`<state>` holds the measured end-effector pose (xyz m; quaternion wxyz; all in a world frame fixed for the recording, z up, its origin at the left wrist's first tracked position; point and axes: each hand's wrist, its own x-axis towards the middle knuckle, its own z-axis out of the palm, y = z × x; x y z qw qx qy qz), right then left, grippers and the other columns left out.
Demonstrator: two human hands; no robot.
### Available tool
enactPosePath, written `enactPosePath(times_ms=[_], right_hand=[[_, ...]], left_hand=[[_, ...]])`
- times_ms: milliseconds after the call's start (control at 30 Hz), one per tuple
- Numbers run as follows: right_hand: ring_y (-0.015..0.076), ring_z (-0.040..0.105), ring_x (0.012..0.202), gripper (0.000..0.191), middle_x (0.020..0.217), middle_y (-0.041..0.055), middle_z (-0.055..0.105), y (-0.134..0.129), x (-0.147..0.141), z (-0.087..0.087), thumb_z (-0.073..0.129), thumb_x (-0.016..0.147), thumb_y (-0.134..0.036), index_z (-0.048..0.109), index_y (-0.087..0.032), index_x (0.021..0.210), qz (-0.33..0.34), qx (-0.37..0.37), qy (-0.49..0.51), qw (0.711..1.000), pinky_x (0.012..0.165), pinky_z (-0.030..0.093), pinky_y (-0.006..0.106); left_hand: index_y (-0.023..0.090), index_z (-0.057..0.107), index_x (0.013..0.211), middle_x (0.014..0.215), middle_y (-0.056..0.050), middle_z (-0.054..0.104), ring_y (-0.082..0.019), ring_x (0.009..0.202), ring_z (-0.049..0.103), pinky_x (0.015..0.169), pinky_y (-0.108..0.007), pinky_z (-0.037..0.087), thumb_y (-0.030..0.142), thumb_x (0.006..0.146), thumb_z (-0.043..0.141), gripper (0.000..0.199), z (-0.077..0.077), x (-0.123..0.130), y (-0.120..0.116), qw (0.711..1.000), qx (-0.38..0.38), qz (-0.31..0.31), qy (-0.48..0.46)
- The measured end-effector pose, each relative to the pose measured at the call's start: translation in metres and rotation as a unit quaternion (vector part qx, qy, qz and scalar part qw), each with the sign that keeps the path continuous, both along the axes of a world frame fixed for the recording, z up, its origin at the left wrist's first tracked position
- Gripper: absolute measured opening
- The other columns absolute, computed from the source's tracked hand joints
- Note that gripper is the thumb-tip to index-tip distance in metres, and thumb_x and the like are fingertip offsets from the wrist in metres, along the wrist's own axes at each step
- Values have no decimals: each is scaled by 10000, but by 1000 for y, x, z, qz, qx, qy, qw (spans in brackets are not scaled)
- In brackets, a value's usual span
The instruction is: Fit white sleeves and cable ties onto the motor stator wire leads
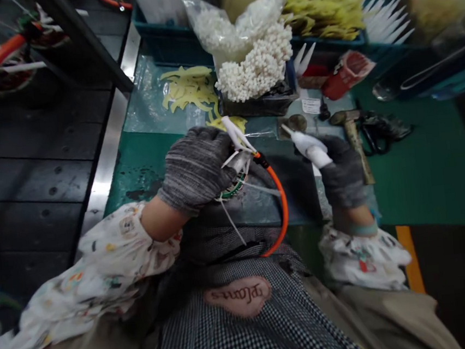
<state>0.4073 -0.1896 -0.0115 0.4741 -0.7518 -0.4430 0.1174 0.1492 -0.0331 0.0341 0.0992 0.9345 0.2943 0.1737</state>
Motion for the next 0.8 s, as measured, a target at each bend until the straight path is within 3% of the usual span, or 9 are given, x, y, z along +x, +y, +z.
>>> enactPosePath(times_ms=[133, 267, 333, 433, 500, 533, 600, 700, 800], right_hand=[[232, 740, 1364, 416, 1462, 143, 795, 51, 50, -27, 597, 1136, -443, 737, -161, 1407, 4, 5, -57, 998, 1227, 559, 416], [309, 690, 1448, 400, 1524, 201, 735, 86, 65, -58, 603, 1099, -275, 689, -130, 1462, -49, -14, -119, 992, 1266, 541, 574], [339, 627, 1539, 486, 1617, 225, 662, 83, 57, -59, 576, 1098, -242, 612, -139, 1572, -63, -3, -155, 986, 1291, 511, 606], [358, 574, 1597, 580, 1706, 295, 556, 53, 27, -32, 497, 1142, -256, 471, -76, 1692, -68, 90, -214, 970, 1279, 512, 514], [356, 713, 1432, 506, 1572, 302, 672, 26, -5, -5, 492, 1166, -301, 587, -68, 1605, -67, 156, -234, 957, 1130, 609, 465], [340, 783, 1290, 412, 1390, 250, 787, 13, -23, 7, 492, 1171, -311, 716, -121, 1461, -57, 156, -235, 958, 1063, 627, 461], [284, 834, 898, 292, 1015, 135, 867, -5, -59, 22, 619, 1129, -388, 832, -194, 1176, 69, 48, -268, 960, 788, 625, 392], [213, 727, 598, 327, 757, 56, 820, -17, -100, 20, 720, 1072, -502, 853, -211, 1008, 201, -72, -318, 924, 551, 459, 312], [202, 709, 569, 193, 763, 58, 831, -19, -119, 4, 696, 1073, -291, 868, -203, 1059, 243, -92, -348, 901, 504, 428, 303]], left_hand=[[233, 754, 1416, 1395, -155, 798, -399, 1225, 791, 997, -542, 683, 528, 1163, 503, 463, -6, -29, -17, 998, 57, 5, -3], [146, 609, 1581, 1581, -245, 682, -475, 1475, 670, 1145, -604, 658, 541, 1119, 617, 608, -15, -45, -40, 995, 99, 4, -7], [133, 534, 1635, 1663, -265, 604, -511, 1579, 560, 1232, -628, 605, 606, 1021, 763, 808, -20, -47, -46, 996, 85, -5, 0], [155, 487, 1660, 1708, -273, 546, -513, 1609, 523, 1252, -618, 591, 601, 945, 862, 922, -25, -47, -44, 998, 64, 6, 15], [180, 473, 1662, 1687, -273, 560, -493, 1572, 574, 1188, -603, 639, 578, 971, 834, 875, -29, -48, -40, 997, 68, 22, 8], [186, 466, 1664, 1673, -273, 570, -485, 1555, 593, 1166, -600, 653, 572, 990, 809, 850, -30, -49, -38, 997, 70, 26, 0], [191, 446, 1679, 1664, -270, 578, -469, 1551, 601, 1183, -602, 643, 555, 1026, 764, 813, -33, -51, -36, 997, 68, 21, -23], [227, 409, 1715, 1682, -223, 584, -423, 1596, 568, 1279, -587, 578, 475, 1079, 718, 749, -38, -57, -39, 997, 53, 14, -59], [281, 341, 1757, 1667, -167, 616, -391, 1612, 559, 1298, -572, 569, 442, 1103, 693, 760, -43, -63, -45, 994, 50, 14, -94]])
